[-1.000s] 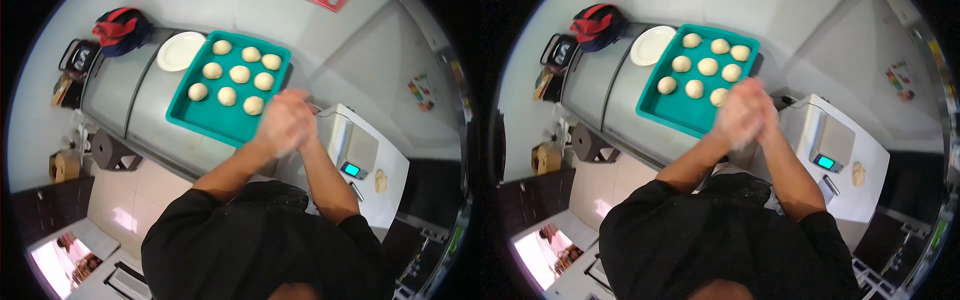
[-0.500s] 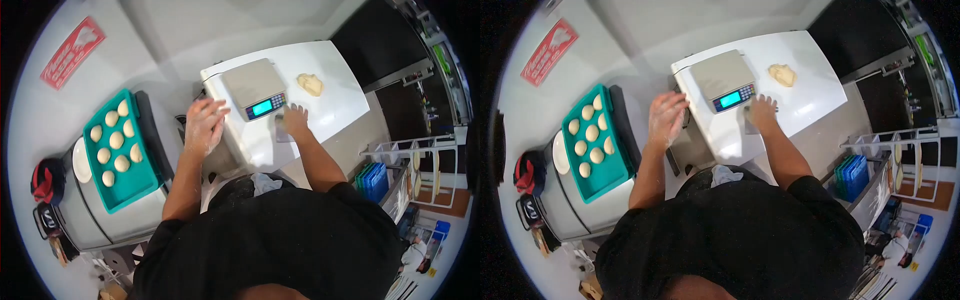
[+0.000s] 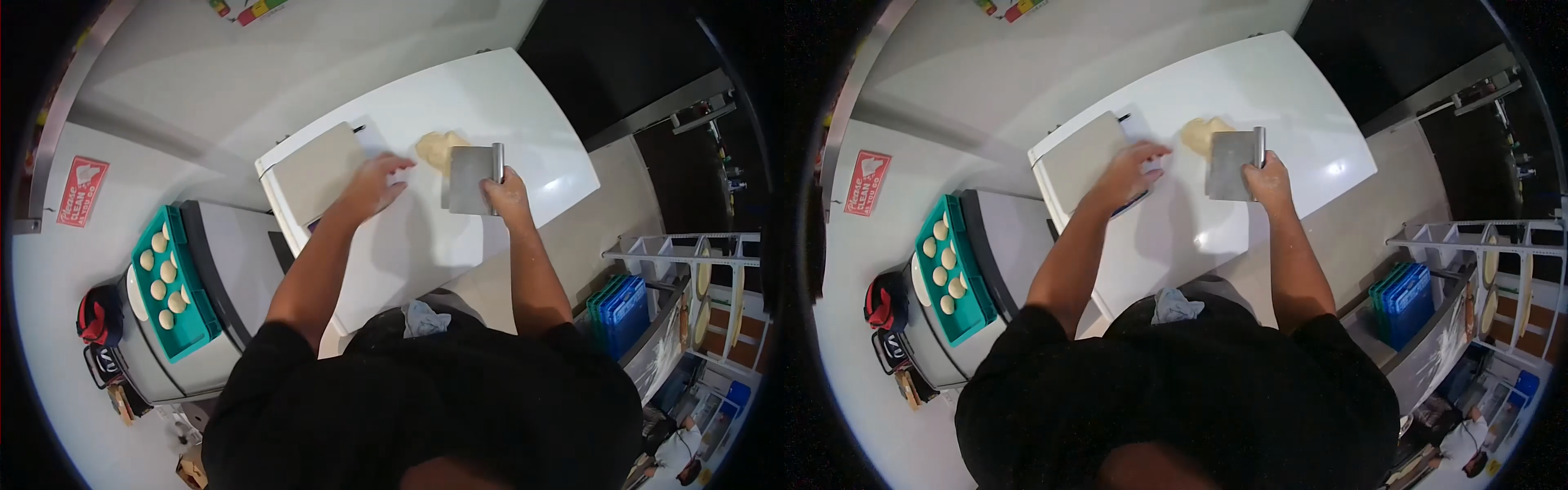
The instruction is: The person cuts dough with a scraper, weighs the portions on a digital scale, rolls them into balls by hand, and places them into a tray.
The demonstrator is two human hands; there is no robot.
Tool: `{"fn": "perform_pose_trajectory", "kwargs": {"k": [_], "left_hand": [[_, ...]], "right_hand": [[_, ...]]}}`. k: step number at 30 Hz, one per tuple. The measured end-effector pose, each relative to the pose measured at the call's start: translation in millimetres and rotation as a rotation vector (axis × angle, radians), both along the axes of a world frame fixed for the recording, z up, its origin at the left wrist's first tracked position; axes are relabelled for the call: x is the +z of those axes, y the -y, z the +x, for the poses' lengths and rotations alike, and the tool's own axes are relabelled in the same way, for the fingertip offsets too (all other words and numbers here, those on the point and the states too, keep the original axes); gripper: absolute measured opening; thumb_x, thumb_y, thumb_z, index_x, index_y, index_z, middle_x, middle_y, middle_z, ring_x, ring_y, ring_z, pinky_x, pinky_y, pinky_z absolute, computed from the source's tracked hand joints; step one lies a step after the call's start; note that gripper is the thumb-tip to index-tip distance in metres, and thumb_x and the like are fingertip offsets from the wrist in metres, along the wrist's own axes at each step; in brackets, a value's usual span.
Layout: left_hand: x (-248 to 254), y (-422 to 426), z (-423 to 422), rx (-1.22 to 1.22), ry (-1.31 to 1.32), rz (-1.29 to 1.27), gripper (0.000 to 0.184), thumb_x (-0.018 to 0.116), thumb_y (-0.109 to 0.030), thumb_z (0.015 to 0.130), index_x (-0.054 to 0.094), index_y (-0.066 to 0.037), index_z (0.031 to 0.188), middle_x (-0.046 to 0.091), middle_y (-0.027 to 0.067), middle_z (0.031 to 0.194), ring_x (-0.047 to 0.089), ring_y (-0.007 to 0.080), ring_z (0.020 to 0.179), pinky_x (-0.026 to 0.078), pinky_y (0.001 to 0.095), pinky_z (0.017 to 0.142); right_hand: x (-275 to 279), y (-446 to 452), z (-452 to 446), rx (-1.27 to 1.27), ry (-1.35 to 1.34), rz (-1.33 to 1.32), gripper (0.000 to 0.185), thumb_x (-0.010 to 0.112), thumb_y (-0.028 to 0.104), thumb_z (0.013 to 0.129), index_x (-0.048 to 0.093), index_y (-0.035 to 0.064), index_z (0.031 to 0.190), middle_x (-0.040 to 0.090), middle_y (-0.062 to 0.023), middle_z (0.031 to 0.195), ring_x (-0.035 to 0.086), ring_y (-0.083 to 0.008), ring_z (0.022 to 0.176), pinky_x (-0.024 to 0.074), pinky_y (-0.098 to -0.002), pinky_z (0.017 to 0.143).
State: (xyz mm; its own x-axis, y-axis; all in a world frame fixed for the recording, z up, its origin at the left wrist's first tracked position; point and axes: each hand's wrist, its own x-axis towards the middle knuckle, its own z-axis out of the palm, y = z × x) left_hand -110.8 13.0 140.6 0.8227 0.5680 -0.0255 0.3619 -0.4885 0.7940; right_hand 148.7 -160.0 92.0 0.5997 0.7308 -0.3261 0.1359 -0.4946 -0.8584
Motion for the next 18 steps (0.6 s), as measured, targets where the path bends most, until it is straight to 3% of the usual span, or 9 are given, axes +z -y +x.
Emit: {"fn": "perform_pose_trajectory", "kwargs": {"k": [1,3,8,11,15,18], "left_hand": [[-19,-11,32,-0.039,-0.002,0.017,0.055,0.079,-0.004,0.077,0.066,-0.01,0.131,0.065,0.0106,0.126,0.064,0.0318,0.112,0.052,0.0407,0.098],[-57,-20,86,0.011,0.012,0.338,0.071,0.083,-0.008,0.073,0.059,-0.013,0.14,0.062,0.0106,0.129,0.06,0.0341,0.118,0.049,0.0421,0.104],[-110,-40,129,-0.153,-0.078,0.255,0.074,0.086,-0.019,0.071,0.058,-0.016,0.14,0.062,0.0152,0.132,0.059,0.0353,0.122,0.046,0.0463,0.108],[-131,-28,119,0.046,-0.12,0.349,0.064,0.085,-0.022,0.074,0.061,-0.016,0.133,0.065,0.015,0.128,0.061,0.0356,0.118,0.048,0.0473,0.105],[-83,8,95,0.264,-0.346,0.189,0.049,0.08,-0.024,0.079,0.064,-0.013,0.124,0.068,0.0131,0.12,0.065,0.0355,0.112,0.051,0.0483,0.1],[-88,5,99,0.365,-0.357,0.156,0.042,0.077,-0.025,0.081,0.066,-0.011,0.119,0.068,0.0132,0.118,0.066,0.036,0.108,0.053,0.0482,0.097]], "right_hand": [[3,0,11,-0.031,0.151,-0.029,0.036,0.072,0.02,0.077,0.061,-0.0046,0.101,0.068,-0.0244,0.087,0.069,-0.0373,0.083,0.054,-0.0433,0.075],[7,-4,28,-0.094,0.452,-0.084,0.034,0.068,0.018,0.079,0.06,-0.0042,0.104,0.067,-0.0255,0.085,0.07,-0.037,0.084,0.0543,-0.0448,0.075],[16,-36,24,0.044,0.504,-0.12,0.038,0.066,0.015,0.081,0.054,-0.0019,0.113,0.069,-0.0255,0.088,0.071,-0.0383,0.089,0.0553,-0.047,0.078],[43,-65,-3,0.28,0.696,-0.325,0.035,0.063,0.014,0.084,0.048,0.0011,0.113,0.07,-0.0259,0.093,0.071,-0.0422,0.089,0.0567,-0.0504,0.081],[32,-96,-39,0.529,0.829,-0.284,0.032,0.063,0.017,0.087,0.048,0.0033,0.112,0.071,-0.0231,0.094,0.071,-0.0408,0.092,0.0564,-0.0508,0.084],[16,-131,-47,0.554,0.842,-0.282,0.036,0.062,0.015,0.086,0.047,0.0019,0.116,0.071,-0.0254,0.096,0.07,-0.0423,0.094,0.0556,-0.0512,0.085]]}}
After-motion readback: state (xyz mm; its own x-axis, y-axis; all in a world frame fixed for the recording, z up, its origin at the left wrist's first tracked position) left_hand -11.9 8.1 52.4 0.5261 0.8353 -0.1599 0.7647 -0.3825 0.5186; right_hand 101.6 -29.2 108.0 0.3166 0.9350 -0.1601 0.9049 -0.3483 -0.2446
